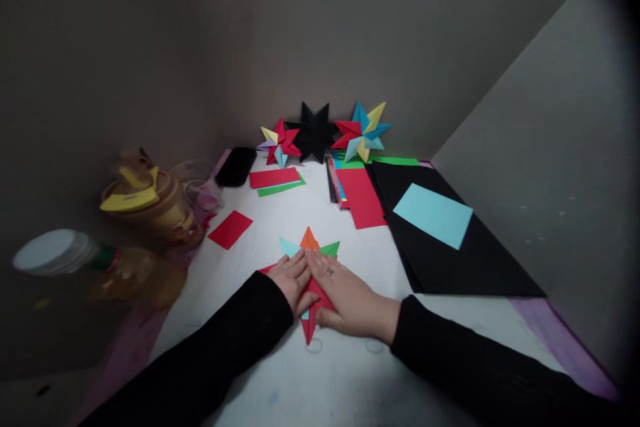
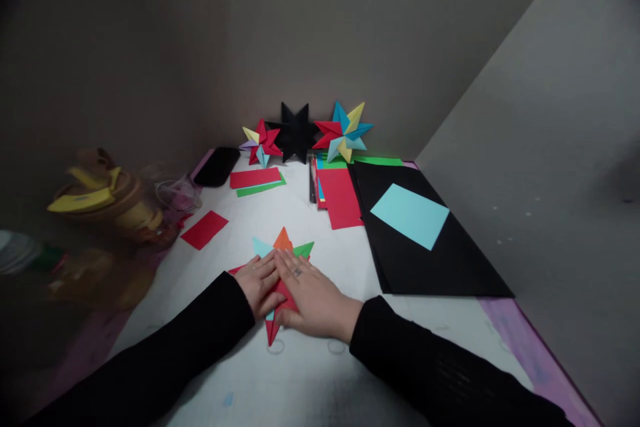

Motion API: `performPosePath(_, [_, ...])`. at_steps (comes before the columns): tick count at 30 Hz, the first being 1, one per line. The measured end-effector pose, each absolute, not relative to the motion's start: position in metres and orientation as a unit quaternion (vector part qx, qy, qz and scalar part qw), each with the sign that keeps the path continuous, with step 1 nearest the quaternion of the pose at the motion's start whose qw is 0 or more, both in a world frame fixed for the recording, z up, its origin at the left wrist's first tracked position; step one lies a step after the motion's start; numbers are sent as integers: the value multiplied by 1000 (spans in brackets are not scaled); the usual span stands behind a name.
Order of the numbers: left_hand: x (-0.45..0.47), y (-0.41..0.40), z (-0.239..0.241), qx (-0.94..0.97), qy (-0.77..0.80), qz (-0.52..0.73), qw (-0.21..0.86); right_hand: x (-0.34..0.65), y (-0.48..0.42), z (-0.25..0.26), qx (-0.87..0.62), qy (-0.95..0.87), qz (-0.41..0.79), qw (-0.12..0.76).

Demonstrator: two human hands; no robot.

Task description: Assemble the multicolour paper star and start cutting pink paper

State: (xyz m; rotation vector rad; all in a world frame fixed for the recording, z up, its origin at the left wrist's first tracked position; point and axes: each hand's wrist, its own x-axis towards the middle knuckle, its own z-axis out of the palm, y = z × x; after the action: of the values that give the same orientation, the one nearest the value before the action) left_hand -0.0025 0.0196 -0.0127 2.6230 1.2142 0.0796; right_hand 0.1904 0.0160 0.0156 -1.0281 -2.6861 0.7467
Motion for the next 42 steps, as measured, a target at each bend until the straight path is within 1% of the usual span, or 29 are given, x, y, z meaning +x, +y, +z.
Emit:
performPosePath(4, [-4,20,-1,886,441,8,145,196,13,-1,-379,-841,321,213])
performPosePath(5, [-3,19,1,879,451,0,155,198,13,-2,-386,-828,332,236])
performPosePath(7, [1,17,3,862,474,-3,178,200,14,-1,-391,-818,338,252])
performPosePath(9, [5,14,3,849,493,14,191,199,14,3,-388,-828,330,234])
performPosePath(14, [5,11,2,845,494,68,194,191,15,8,-354,-890,255,131])
performPosePath(17, [-4,9,5,857,468,47,208,191,14,7,-352,-904,225,92])
performPosePath(19, [-14,3,6,872,451,10,191,191,14,7,-355,-905,221,77])
performPosePath(22, [-28,-15,7,880,450,-63,138,192,12,8,-361,-905,219,60])
performPosePath(24, [-36,-29,6,867,478,-97,106,192,11,10,-364,-905,215,50])
performPosePath(27, [-40,-46,9,831,540,-114,67,192,11,12,-365,-906,209,44])
performPosePath(30, [-38,-57,14,804,578,-131,54,191,11,13,-366,-907,205,40])
performPosePath(35, [-36,-78,23,776,614,-137,44,192,9,13,-363,-910,198,38])
performPosePath(39, [-37,-93,37,751,644,-147,5,192,9,11,-363,-910,197,37])
performPosePath(42, [-24,-82,44,736,668,-101,-40,192,9,12,-363,-909,201,41])
